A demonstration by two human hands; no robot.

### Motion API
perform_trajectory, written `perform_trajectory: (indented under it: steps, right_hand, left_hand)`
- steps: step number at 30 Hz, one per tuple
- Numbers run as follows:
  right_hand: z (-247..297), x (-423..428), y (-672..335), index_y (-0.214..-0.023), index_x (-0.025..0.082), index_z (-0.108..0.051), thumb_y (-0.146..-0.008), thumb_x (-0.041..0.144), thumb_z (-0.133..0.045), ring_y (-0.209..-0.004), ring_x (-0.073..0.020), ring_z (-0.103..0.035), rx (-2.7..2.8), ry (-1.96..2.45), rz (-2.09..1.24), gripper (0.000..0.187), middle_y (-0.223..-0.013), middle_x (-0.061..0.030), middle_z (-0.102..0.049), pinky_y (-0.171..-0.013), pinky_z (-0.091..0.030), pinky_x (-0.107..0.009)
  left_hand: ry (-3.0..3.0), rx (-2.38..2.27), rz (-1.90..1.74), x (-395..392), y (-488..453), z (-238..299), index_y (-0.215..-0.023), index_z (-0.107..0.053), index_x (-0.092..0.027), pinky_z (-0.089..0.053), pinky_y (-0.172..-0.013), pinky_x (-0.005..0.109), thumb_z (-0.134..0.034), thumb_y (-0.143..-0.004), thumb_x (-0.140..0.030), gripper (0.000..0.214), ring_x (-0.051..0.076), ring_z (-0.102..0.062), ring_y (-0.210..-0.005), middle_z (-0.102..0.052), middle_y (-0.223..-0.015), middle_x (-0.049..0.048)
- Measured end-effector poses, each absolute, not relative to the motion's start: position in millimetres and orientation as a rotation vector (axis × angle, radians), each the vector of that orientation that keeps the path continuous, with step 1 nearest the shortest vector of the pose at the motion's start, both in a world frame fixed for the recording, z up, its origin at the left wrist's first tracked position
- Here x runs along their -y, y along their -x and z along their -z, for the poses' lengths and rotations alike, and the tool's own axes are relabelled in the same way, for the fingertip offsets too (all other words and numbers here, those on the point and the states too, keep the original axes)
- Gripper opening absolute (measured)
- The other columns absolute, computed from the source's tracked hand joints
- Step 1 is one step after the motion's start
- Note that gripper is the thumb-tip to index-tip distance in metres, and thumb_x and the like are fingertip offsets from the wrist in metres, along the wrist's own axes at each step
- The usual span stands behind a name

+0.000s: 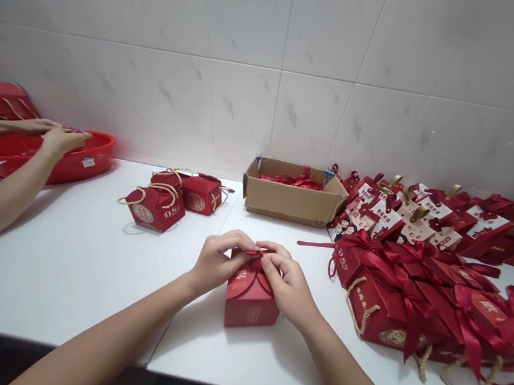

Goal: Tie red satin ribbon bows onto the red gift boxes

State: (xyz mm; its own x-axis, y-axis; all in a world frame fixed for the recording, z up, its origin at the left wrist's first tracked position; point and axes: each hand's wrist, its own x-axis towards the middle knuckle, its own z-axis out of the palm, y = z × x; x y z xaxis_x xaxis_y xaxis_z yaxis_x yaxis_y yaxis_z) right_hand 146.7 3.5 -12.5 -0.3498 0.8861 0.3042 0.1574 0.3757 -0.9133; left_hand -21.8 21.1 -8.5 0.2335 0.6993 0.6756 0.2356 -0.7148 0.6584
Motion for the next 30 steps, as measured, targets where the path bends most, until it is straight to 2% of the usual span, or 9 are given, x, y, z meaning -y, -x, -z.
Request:
perform_trajectory:
  steps: [2,5,12,14,16,19,22,25,30]
  right_hand:
    - [14.9,-3.7,-144.4,-0.080,0.018,-0.066,-0.089,0.043,-0.046,-0.110,-0.0218,-0.053,1.675,0.920,-1.091,0.033,-0.122,-0.0095,-0.054,-0.097,-0.041,-0.036]
    - [17.1,-3.1,-142.8,-0.077,0.018,-0.068,-0.087,0.046,-0.049,-0.110,-0.0231,-0.053,1.621,0.942,-1.110,0.035,-0.122,-0.0097,-0.054,-0.095,-0.043,-0.036]
    - [15.1,-3.1,-147.0,-0.083,0.021,-0.072,-0.085,0.046,-0.052,-0.113,-0.0235,-0.051,1.662,0.960,-1.098,0.032,-0.124,-0.0086,-0.055,-0.095,-0.041,-0.036]
    - [13.0,-3.9,-149.7,-0.078,0.020,-0.071,-0.086,0.046,-0.051,-0.106,-0.0228,-0.055,1.692,0.977,-1.069,0.034,-0.114,-0.0083,-0.060,-0.092,-0.042,-0.035]
    - [10.0,-4.4,-152.7,-0.070,0.018,-0.068,-0.087,0.045,-0.048,-0.090,-0.0206,-0.059,1.709,0.996,-1.011,0.037,-0.092,-0.0070,-0.066,-0.083,-0.045,-0.033]
    - [4.7,-4.0,-157.0,-0.069,0.017,-0.062,-0.086,0.039,-0.050,-0.071,-0.0167,-0.058,1.741,1.034,-0.911,0.030,-0.072,-0.0031,-0.063,-0.068,-0.046,-0.028]
    - [0.5,-2.3,-160.0,-0.083,0.019,-0.062,-0.081,0.027,-0.055,-0.077,-0.0165,-0.058,1.872,1.020,-0.815,0.010,-0.083,-0.0031,-0.064,-0.069,-0.046,-0.027]
    - [-1.0,-0.5,-160.1,-0.096,0.021,-0.060,-0.078,0.019,-0.055,-0.085,-0.0167,-0.058,1.991,0.974,-0.729,0.018,-0.095,-0.0042,-0.063,-0.075,-0.047,-0.028]
    - [2.4,-0.6,-156.4,-0.094,0.021,-0.060,-0.079,0.016,-0.053,-0.080,-0.0156,-0.059,1.971,0.976,-0.586,0.017,-0.090,-0.0035,-0.064,-0.071,-0.048,-0.028]
  left_hand:
    - [-1.989,-0.983,-1.438,-19.3,20.2,4.9,-0.080,-0.062,-0.015,-0.050,-0.061,0.023,-0.059,-0.077,-0.016,0.004,0.013,-0.060,-0.071,-0.065,-0.079,0.0048]
    - [-1.953,-1.045,-1.366,-14.6,23.9,-3.0,-0.079,-0.060,-0.015,-0.050,-0.061,0.024,-0.061,-0.077,-0.023,0.009,0.013,-0.059,-0.072,-0.063,-0.080,0.0047]
    - [-2.024,-0.976,-1.121,-13.5,35.2,-7.4,-0.077,-0.069,-0.015,-0.048,-0.067,0.026,-0.066,-0.075,-0.028,0.014,0.014,-0.059,-0.071,-0.066,-0.078,0.0058]
    - [-1.980,-0.938,-1.091,-16.0,36.2,-6.0,-0.077,-0.070,-0.014,-0.048,-0.068,0.026,-0.067,-0.074,-0.028,0.014,0.015,-0.060,-0.072,-0.067,-0.079,0.0066]
    - [-1.963,-0.902,-1.050,-17.8,37.2,-6.0,-0.076,-0.071,-0.014,-0.048,-0.069,0.026,-0.068,-0.073,-0.028,0.015,0.015,-0.060,-0.072,-0.067,-0.078,0.0067]
    - [-1.972,-0.852,-0.978,-18.5,38.9,-8.7,-0.077,-0.071,-0.014,-0.048,-0.070,0.027,-0.067,-0.074,-0.027,0.014,0.015,-0.060,-0.073,-0.067,-0.079,0.0065]
    - [-2.001,-0.795,-0.922,-17.4,40.5,-11.3,-0.078,-0.069,-0.014,-0.047,-0.074,0.028,-0.066,-0.075,-0.027,0.013,0.016,-0.060,-0.079,-0.067,-0.082,0.0067]
    - [-2.039,-0.756,-0.897,-16.4,41.9,-12.1,-0.080,-0.066,-0.014,-0.046,-0.079,0.029,-0.062,-0.078,-0.025,0.012,0.017,-0.059,-0.084,-0.066,-0.087,0.0070]
    - [-2.056,-0.738,-0.871,-16.5,42.9,-11.7,-0.081,-0.061,-0.014,-0.046,-0.079,0.030,-0.058,-0.080,-0.022,0.009,0.016,-0.057,-0.082,-0.064,-0.086,0.0064]
